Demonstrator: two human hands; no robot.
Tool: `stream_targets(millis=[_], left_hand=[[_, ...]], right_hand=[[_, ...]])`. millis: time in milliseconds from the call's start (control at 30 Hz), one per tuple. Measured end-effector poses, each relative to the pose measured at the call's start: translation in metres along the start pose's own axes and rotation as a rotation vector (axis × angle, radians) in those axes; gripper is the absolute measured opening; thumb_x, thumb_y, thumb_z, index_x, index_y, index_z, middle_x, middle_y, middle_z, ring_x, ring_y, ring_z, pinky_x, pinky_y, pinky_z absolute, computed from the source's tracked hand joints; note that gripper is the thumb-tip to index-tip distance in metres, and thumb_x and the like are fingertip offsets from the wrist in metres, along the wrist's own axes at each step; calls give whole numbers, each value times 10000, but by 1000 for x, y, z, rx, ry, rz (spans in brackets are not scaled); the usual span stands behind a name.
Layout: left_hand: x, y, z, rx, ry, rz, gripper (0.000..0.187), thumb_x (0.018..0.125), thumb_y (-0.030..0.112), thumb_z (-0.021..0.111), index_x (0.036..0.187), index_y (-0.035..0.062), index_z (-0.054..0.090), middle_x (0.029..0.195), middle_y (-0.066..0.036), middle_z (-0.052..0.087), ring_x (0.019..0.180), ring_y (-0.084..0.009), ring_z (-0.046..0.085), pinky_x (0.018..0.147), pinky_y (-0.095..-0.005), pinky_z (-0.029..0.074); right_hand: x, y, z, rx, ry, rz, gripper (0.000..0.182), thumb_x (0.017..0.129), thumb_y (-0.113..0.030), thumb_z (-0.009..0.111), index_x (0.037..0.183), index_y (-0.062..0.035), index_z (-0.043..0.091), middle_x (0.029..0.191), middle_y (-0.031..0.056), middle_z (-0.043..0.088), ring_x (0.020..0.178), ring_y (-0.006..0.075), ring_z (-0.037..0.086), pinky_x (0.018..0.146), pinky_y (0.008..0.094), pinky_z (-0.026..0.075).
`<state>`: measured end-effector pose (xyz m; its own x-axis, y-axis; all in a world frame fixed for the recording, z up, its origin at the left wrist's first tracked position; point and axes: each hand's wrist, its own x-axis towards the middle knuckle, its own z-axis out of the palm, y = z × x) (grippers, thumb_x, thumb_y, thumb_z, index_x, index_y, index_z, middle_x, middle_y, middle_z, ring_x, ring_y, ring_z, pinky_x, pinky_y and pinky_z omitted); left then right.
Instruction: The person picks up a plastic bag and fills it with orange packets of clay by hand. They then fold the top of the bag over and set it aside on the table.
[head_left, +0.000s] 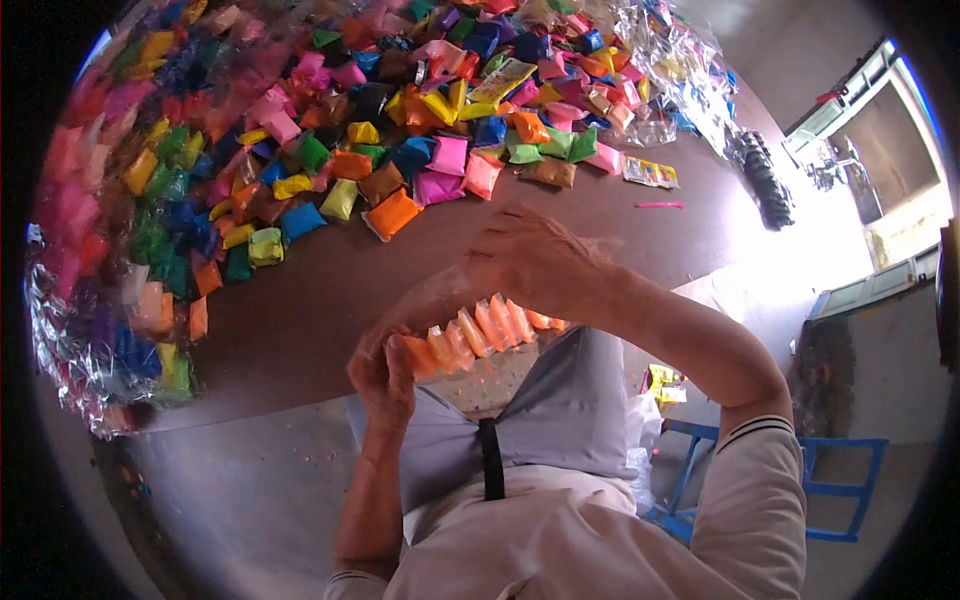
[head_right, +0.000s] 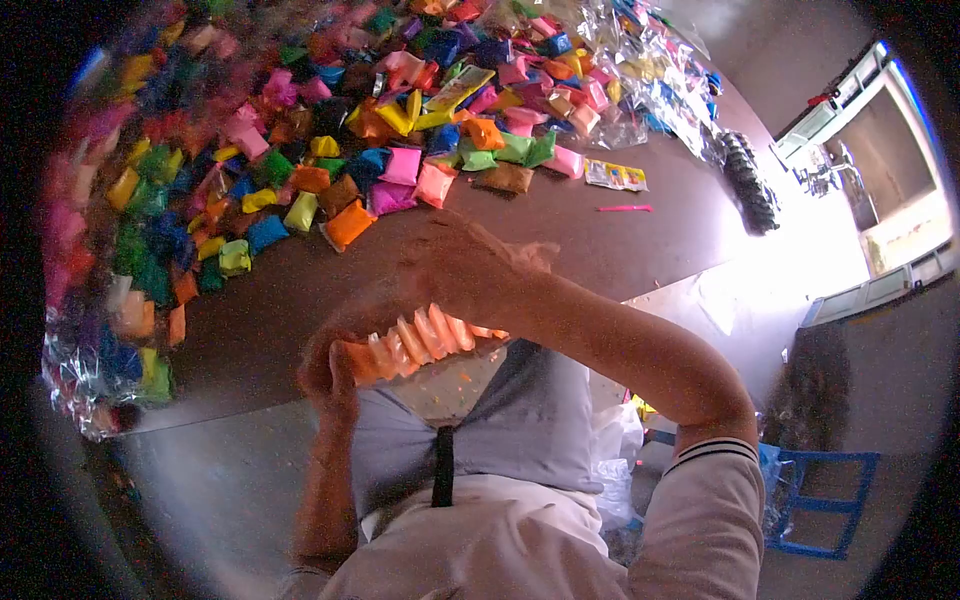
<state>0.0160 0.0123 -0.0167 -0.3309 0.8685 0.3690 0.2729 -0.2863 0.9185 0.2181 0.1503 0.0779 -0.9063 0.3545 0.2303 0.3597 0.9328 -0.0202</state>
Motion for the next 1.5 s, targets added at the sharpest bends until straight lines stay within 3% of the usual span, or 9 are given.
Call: stream_targets(millis=[300,600,900,1000,1100,1233,1267,1367,1500], left_hand=[[-6,-7,2,-148,14,-97,200,952,155,554,961,-32,625,903,-61,612,830,-112,572,721,-242,454],[-7,-12,-3,25,6,-61,205,951,160,527,910,-21,616,856,-53,614,729,-79,535,638,-217,428],[-6,-8,4,-88,1,-77,192,958,134,520,905,-23,617,859,-54,608,784,-96,559,691,-227,442],[-7,-14,2,-102,3,-40,198,961,145,525,912,-22,620,876,-62,616,801,-102,566,712,-234,452],[-5,-12,4,-82,10,-22,231,961,189,517,906,-8,625,861,-69,621,779,-128,570,699,-263,458],[-3,-2,3,-53,3,-47,239,964,193,506,894,1,630,851,-71,625,766,-121,568,674,-264,459],[-3,-1,2,-63,0,-56,218,968,163,510,897,-3,633,866,-69,628,775,-95,565,671,-239,458],[2,6,3,125,29,73,235,972,179,505,894,-6,628,832,-52,624,756,-81,554,657,-229,450],[-2,3,-2,-33,-23,-129,259,972,205,512,874,-4,629,780,-21,611,707,-67,538,627,-220,434]], right_hand=[[9,17,-43,348,-234,315,203,729,-104,669,920,-46,635,945,83,603,898,281,569,833,383,464],[7,21,-2,84,-24,-84,179,764,-129,637,937,-85,654,922,72,608,920,262,550,880,373,430],[3,31,-35,479,-198,349,161,838,-117,605,951,-6,635,927,111,653,879,279,634,788,383,493],[0,22,-47,360,121,210,132,830,-120,631,914,-19,647,933,116,656,905,267,639,797,376,496],[-14,-2,-81,357,94,259,149,794,-160,694,874,-39,658,935,119,660,907,261,644,802,360,501],[-38,-27,-68,533,205,79,427,666,-274,811,1017,-85,656,1041,104,649,999,293,615,887,407,473],[-47,-30,-56,418,42,122,638,611,-304,836,1161,-84,600,1191,114,584,1116,308,550,968,436,414],[-52,-42,-29,236,-31,137,777,575,-322,843,1249,-80,542,1293,129,501,1190,304,489,1009,434,370],[-65,-28,-1,266,-126,238,822,589,-328,830,1304,-109,490,1301,121,482,1181,299,483,994,423,376]])
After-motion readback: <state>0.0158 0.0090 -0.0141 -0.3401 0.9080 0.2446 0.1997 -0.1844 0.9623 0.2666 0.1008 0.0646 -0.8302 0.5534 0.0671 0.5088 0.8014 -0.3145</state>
